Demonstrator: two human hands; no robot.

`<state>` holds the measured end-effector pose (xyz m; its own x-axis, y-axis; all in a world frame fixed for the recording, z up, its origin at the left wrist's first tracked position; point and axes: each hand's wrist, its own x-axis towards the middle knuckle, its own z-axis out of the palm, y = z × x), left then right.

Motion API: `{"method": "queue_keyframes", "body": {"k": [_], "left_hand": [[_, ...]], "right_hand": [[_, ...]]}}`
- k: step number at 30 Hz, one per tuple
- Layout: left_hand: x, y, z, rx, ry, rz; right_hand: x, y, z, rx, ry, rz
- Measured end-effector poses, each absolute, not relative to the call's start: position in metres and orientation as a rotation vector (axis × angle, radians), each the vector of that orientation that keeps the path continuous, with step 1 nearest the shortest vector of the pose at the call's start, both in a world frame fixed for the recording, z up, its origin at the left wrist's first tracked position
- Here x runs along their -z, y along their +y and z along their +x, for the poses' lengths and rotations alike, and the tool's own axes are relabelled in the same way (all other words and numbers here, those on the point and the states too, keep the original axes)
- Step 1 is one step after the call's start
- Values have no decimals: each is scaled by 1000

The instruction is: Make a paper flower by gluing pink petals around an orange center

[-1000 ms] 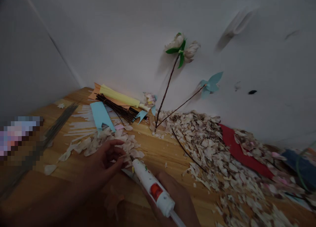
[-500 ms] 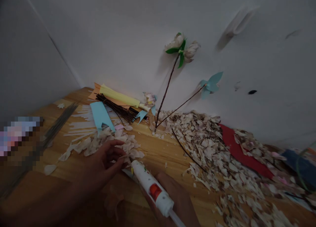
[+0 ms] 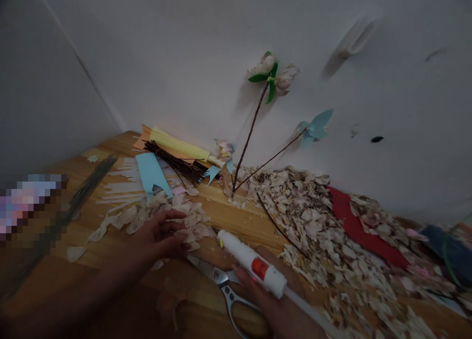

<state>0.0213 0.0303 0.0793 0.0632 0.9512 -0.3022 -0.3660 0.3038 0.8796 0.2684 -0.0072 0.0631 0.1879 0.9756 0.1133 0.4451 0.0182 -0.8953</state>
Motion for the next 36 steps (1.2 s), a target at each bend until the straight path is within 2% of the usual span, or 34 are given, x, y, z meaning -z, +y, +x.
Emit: {"method": "queue_keyframes", "body": {"k": [5, 8, 14, 19, 21, 25, 27, 32, 36], "left_hand": [[-84, 32, 17, -1058, 1036, 598], [-84, 33, 16, -1052, 1031, 584], [-82, 36, 16, -1071, 1041, 571], [-86, 34, 13, -1084, 1041, 611], [-89, 32, 13, -1090, 1032, 624], [-95, 33, 12, -1101, 1032, 627], [-96, 34, 12, -1099, 1033, 630], [-96, 33, 11, -1081, 1032, 633], [-98, 29, 10, -1078, 1011, 661]], "right_hand": [[-55, 26, 293, -928, -1398, -1757], [-46, 42, 306, -858, -1349, -1818], [-32, 52, 310, -1073, -1479, -1741], [-35, 52, 308, -1032, -1597, -1748], [-39, 45, 314, -931, -1758, -1797], [-51, 14, 326, -301, -1928, -2093], [-58, -5, 318, -177, -1885, -2135], [-66, -25, 246, -829, -2037, -1635], [-63, -18, 186, -1156, -2023, -1273]]}}
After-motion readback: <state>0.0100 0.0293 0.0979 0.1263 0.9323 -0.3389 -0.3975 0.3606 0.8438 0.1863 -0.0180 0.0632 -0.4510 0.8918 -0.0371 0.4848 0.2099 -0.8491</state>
